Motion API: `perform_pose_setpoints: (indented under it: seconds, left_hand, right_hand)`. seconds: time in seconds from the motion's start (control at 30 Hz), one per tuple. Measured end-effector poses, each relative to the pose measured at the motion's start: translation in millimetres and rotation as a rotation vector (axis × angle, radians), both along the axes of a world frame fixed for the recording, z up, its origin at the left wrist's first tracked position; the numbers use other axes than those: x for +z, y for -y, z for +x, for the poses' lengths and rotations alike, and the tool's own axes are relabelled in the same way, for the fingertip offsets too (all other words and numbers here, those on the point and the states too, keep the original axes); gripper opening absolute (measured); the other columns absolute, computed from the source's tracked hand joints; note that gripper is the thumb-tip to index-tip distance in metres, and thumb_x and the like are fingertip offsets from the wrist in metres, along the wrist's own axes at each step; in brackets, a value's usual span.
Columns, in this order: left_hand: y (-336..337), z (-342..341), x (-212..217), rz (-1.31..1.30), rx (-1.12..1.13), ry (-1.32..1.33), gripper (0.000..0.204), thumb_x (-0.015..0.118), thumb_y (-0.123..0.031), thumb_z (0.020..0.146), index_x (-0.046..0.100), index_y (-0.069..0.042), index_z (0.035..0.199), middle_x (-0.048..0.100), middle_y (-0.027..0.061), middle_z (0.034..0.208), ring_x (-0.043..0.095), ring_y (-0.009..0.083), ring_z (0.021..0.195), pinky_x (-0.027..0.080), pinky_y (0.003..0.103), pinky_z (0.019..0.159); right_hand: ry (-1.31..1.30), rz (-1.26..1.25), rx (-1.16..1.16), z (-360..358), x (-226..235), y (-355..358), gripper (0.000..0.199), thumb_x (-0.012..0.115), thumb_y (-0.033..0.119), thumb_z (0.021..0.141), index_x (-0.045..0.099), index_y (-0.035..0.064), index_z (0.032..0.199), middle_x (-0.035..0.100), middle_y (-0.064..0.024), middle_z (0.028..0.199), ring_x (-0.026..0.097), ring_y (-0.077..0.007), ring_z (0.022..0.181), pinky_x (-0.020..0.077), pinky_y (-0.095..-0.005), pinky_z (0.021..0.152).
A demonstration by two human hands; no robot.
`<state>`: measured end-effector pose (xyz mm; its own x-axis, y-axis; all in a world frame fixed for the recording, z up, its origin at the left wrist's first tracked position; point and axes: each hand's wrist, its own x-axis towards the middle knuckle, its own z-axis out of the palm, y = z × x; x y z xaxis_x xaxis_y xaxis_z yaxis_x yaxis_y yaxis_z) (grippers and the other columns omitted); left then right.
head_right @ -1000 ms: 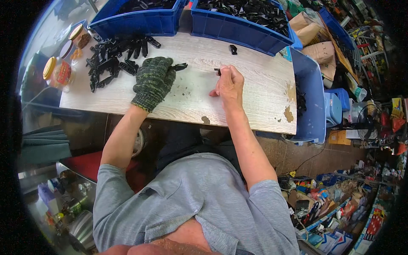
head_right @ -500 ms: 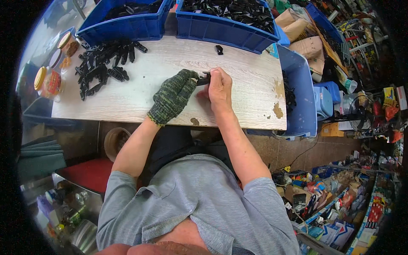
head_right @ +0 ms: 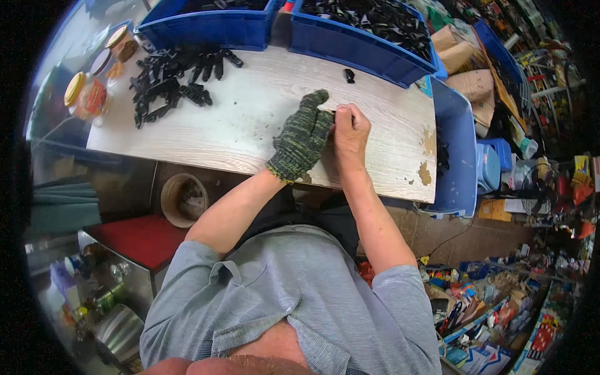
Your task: Sorting and inspecting small black plastic components on a workbench.
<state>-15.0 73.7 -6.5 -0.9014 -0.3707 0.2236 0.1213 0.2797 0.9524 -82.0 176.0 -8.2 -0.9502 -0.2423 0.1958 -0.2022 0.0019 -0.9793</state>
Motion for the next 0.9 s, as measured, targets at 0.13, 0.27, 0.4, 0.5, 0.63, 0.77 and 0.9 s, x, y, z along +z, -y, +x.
perform_pose_setpoints:
  seconds: [0.13, 0.27, 0.4, 0.5, 0.63, 0.77, 0.9]
  left_hand:
    - [9, 8, 3, 0.029, -0.042, -0.01, 0.035, 0.056, -0.01, 0.093, 0.058, -0.004, 0.128, 0.065, 0.0161, 0.116, 0.06, 0.0288, 0.107, 0.048, 0.04, 0.092]
    - [78, 46, -1, -0.825, 0.251, -0.151, 0.032, 0.056, -0.011, 0.089, 0.063, -0.009, 0.12, 0.064, 0.0137, 0.113, 0.058, 0.0301, 0.111, 0.045, 0.043, 0.096]
    - [177, 79, 0, -1.261, 0.567, -0.087, 0.029, 0.056, -0.012, 0.085, 0.066, -0.012, 0.113, 0.065, 0.0112, 0.111, 0.059, 0.0289, 0.108, 0.044, 0.042, 0.097]
    - [203, 90, 5, -1.332, 0.565, 0.129, 0.028, 0.056, -0.012, 0.086, 0.067, -0.014, 0.111, 0.066, 0.0073, 0.11, 0.059, 0.0266, 0.107, 0.045, 0.042, 0.096]
    - [195, 81, 8, -1.347, 0.422, 0.027, 0.024, 0.055, -0.013, 0.087, 0.068, -0.015, 0.108, 0.067, 0.0035, 0.106, 0.061, 0.0253, 0.104, 0.045, 0.042, 0.094]
    - [169, 74, 15, -1.123, 0.279, 0.276, 0.028, 0.054, -0.016, 0.088, 0.068, -0.01, 0.112, 0.07, 0.0087, 0.111, 0.064, 0.0284, 0.102, 0.044, 0.046, 0.101]
    - [172, 59, -5, -1.318, 0.214, -0.156, 0.02, 0.056, -0.016, 0.088, 0.067, -0.014, 0.104, 0.066, 0.009, 0.103, 0.062, 0.0279, 0.101, 0.049, 0.046, 0.088]
  right_hand:
    - [0.079, -0.009, 0.026, 4, 7, -1, 0.033, 0.053, 0.026, 0.097, 0.05, 0.0067, 0.07, 0.04, 0.0028, 0.061, 0.039, -0.0081, 0.052, 0.0396, -0.0294, 0.051]
    - [0.377, -0.146, -0.006, 6, 29, -6, 0.03, 0.05, 0.026, 0.097, 0.049, 0.0052, 0.074, 0.038, -0.0003, 0.058, 0.042, -0.0131, 0.051, 0.0502, -0.0375, 0.056]
    - [0.486, -0.2, -0.257, -35, 29, -40, 0.032, 0.048, 0.029, 0.096, 0.044, 0.0049, 0.076, 0.03, -0.0044, 0.052, 0.038, -0.0197, 0.043, 0.0567, -0.0534, 0.054]
    - [0.497, -0.264, -0.384, -72, 34, -76, 0.032, 0.05, 0.031, 0.095, 0.047, 0.0035, 0.08, 0.031, -0.0042, 0.053, 0.036, -0.0193, 0.042, 0.0574, -0.0533, 0.057]
    - [0.392, -0.285, -0.642, -100, 35, -104, 0.03, 0.057, 0.03, 0.093, 0.051, 0.0012, 0.087, 0.03, -0.0041, 0.054, 0.036, -0.0191, 0.041, 0.0596, -0.0524, 0.059]
    - [0.388, -0.189, -0.645, -105, 25, -107, 0.032, 0.063, 0.03, 0.091, 0.053, 0.0002, 0.09, 0.033, -0.004, 0.056, 0.038, -0.0178, 0.042, 0.0604, -0.0483, 0.059]
    - [0.415, -0.034, -0.425, -98, 25, -74, 0.036, 0.07, 0.03, 0.088, 0.057, -0.0016, 0.096, 0.04, -0.0041, 0.059, 0.042, -0.0169, 0.041, 0.0589, -0.0409, 0.052]
